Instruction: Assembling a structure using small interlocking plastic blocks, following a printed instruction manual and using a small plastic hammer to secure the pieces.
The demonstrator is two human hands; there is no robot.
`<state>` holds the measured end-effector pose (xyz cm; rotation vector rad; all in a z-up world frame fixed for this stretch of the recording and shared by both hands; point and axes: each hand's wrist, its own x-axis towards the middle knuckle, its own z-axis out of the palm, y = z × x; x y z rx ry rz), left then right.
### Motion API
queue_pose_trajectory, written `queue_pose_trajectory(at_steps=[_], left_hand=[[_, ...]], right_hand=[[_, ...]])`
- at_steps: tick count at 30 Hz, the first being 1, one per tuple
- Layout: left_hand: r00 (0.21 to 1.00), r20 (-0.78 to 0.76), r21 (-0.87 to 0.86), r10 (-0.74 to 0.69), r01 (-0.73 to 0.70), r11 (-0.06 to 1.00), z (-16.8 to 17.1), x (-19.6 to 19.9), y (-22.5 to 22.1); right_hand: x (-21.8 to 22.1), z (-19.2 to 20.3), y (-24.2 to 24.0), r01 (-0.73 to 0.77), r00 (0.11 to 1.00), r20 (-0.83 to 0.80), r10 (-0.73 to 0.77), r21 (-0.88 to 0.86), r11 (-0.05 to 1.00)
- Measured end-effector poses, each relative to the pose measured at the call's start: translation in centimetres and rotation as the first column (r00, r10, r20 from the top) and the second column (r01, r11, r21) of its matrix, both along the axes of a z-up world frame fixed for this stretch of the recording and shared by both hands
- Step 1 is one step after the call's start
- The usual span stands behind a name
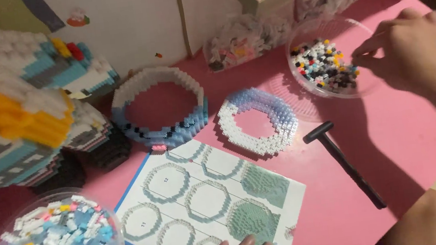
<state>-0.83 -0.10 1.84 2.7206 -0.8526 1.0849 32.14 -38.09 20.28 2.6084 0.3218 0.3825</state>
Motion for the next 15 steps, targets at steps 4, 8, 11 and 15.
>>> queue_pose_trajectory(at_steps=[4, 8, 11, 15], left_hand=[[0.972, -0.163, 0.026, -0.167, 0.174, 0.984, 1.9, 0.3, 1.5], [0.956, -0.225, -0.034, -0.188, 0.185, 0.982, 4.0, -0.3, 1.6], [0.939, -0.266, -0.074, -0.216, 0.203, 0.976, 4.5, -0.4, 1.7], [0.905, -0.336, -0.102, -0.261, 0.240, 0.965, 6.9, -0.6, 2.3]], right_hand=[[-1.2, 1.1, 3.0, -0.043, 0.996, -0.061, 0.057, 0.217, 0.975], [-0.5, 0.6, 3.3, 0.041, 0.993, -0.116, -0.033, 0.069, 0.997], [0.0, -0.2, 3.6, -0.037, 0.999, -0.009, 0.037, 0.053, 0.998], [1.2, -1.1, 4.3, 0.067, 0.993, -0.097, -0.064, 0.026, 0.997]])
